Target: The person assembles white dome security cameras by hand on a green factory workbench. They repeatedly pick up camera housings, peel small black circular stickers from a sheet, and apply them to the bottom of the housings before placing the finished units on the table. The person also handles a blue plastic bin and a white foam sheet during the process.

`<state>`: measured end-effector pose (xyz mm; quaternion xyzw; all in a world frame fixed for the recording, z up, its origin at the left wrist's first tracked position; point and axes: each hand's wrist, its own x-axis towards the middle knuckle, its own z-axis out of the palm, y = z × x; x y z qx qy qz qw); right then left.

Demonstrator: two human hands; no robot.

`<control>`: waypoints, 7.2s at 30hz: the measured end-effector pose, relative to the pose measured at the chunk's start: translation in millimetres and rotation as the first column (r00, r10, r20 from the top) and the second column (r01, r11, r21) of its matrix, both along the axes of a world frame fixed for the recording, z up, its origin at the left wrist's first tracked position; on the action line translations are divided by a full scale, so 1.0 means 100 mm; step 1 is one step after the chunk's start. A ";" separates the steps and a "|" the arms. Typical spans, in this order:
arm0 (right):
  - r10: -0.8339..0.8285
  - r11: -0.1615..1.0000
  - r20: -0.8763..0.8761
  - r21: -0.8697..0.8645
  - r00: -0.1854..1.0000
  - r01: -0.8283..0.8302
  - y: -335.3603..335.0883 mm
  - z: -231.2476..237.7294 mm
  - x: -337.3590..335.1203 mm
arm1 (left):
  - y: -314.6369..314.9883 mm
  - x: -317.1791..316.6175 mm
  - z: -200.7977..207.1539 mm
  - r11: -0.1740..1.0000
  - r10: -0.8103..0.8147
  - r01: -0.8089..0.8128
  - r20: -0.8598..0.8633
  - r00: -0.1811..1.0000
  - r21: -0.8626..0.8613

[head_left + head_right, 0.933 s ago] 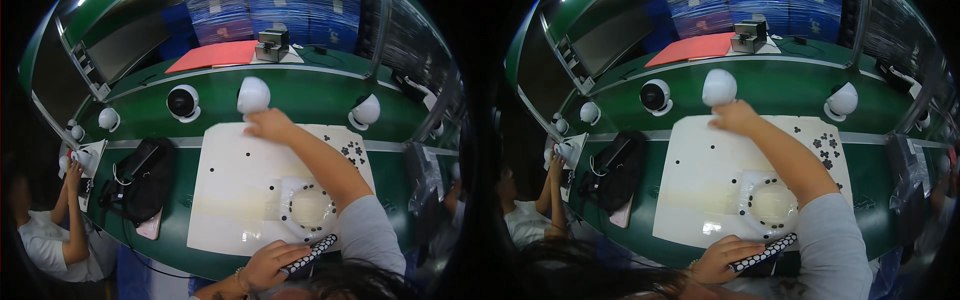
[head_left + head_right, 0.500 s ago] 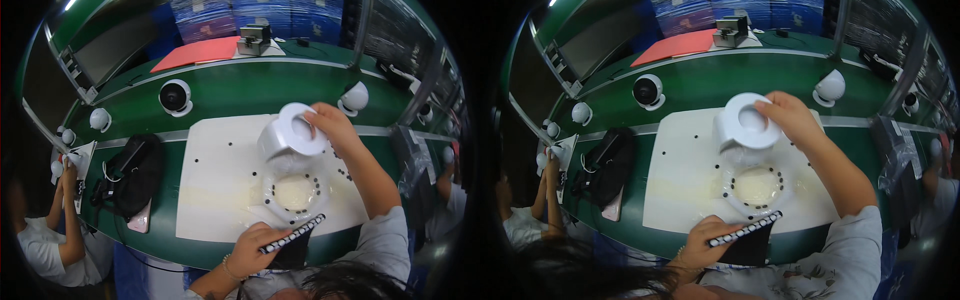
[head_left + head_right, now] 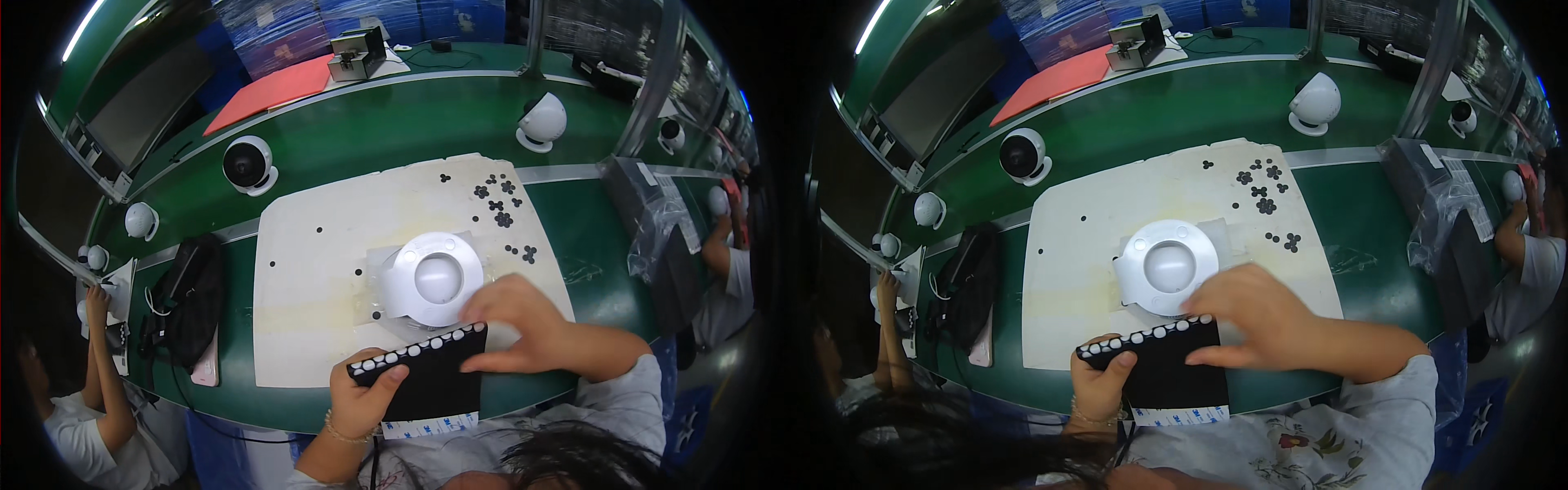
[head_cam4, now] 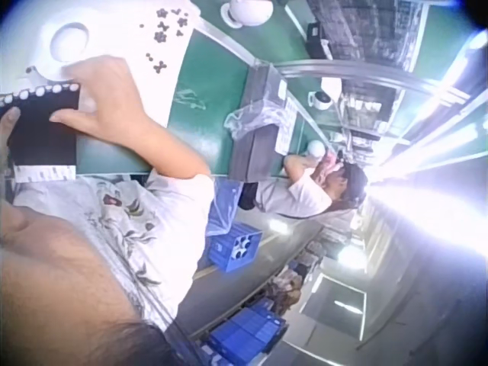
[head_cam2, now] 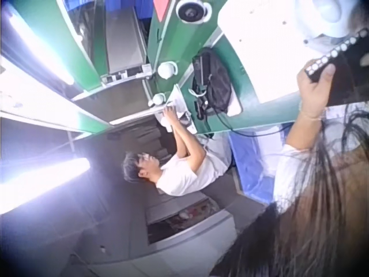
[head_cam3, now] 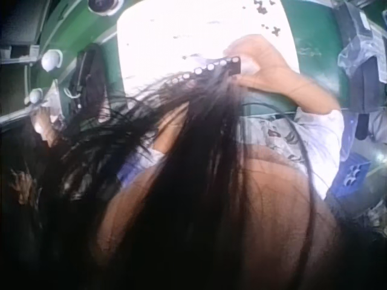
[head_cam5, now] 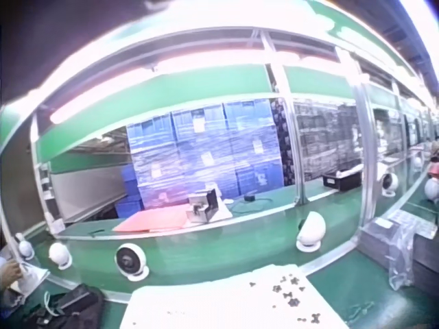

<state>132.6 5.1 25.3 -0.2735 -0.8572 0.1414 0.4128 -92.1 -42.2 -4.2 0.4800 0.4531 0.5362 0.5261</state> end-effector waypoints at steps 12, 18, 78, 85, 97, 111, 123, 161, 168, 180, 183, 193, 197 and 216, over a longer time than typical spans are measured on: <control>0.106 0.991 -0.034 -0.074 0.994 -0.108 0.03 -0.01 0.15 | 0.09 0.02 -0.03 0.975 -0.005 0.045 -0.176 0.984 0.220; 0.097 0.994 -0.142 -0.032 0.985 -0.103 0.10 0.09 0.15 | 0.07 0.00 -0.03 0.973 0.029 0.033 -0.260 0.965 0.230; -0.078 0.882 -0.369 -0.458 0.926 -0.109 0.53 0.07 0.01 | 0.12 0.08 -0.14 0.800 0.187 0.297 -0.687 0.702 0.522; -0.087 0.827 -0.293 -0.554 0.952 -0.095 0.58 0.11 0.05 | 0.13 0.10 -0.13 0.809 0.187 0.285 -0.686 0.703 0.514; 0.058 0.951 -0.281 -0.275 0.958 -0.138 0.51 0.07 -0.25 | 0.13 0.10 -0.11 0.806 0.172 0.273 -0.650 0.740 0.525; -0.178 0.971 0.099 0.180 0.979 0.158 0.40 0.13 -0.25 | 0.13 0.11 -0.08 0.814 0.171 0.284 -0.676 0.717 0.507; -0.053 0.965 -0.014 -0.257 0.999 0.048 0.10 -0.09 -0.08 | 0.15 0.13 -0.11 0.824 0.164 0.248 -0.634 0.756 0.510; -0.171 0.972 -0.049 -0.171 0.984 0.160 0.06 -0.16 0.10 | 0.11 0.20 -0.07 0.892 0.155 0.141 -0.584 0.797 0.429; -0.150 0.947 -0.037 -0.291 0.988 0.133 0.12 -0.19 0.17 | 0.14 0.17 -0.12 0.865 0.174 0.181 -0.618 0.767 0.469; -0.143 0.988 -0.030 -0.071 0.989 0.140 0.18 -0.33 0.24 | 0.13 0.18 -0.12 0.866 0.175 0.175 -0.611 0.772 0.469; -0.072 0.978 0.012 0.194 0.997 0.069 0.31 -0.45 0.33 | 0.13 0.17 -0.12 0.872 0.175 0.182 -0.637 0.751 0.455; -0.187 0.750 -0.468 -0.636 0.864 -0.183 0.21 -0.42 0.21 | 0.13 0.18 -0.12 0.872 0.173 0.161 -0.597 0.783 0.463; -0.240 0.416 -0.496 -0.829 0.834 -0.373 0.26 -0.19 0.11 | 0.12 0.14 -0.10 0.865 0.129 0.194 -0.579 0.805 0.463; -0.548 0.788 0.811 0.418 0.206 0.453 2.81 -0.67 -0.52 | 0.03 -0.74 -0.06 0.989 -0.139 0.145 -0.153 0.978 0.031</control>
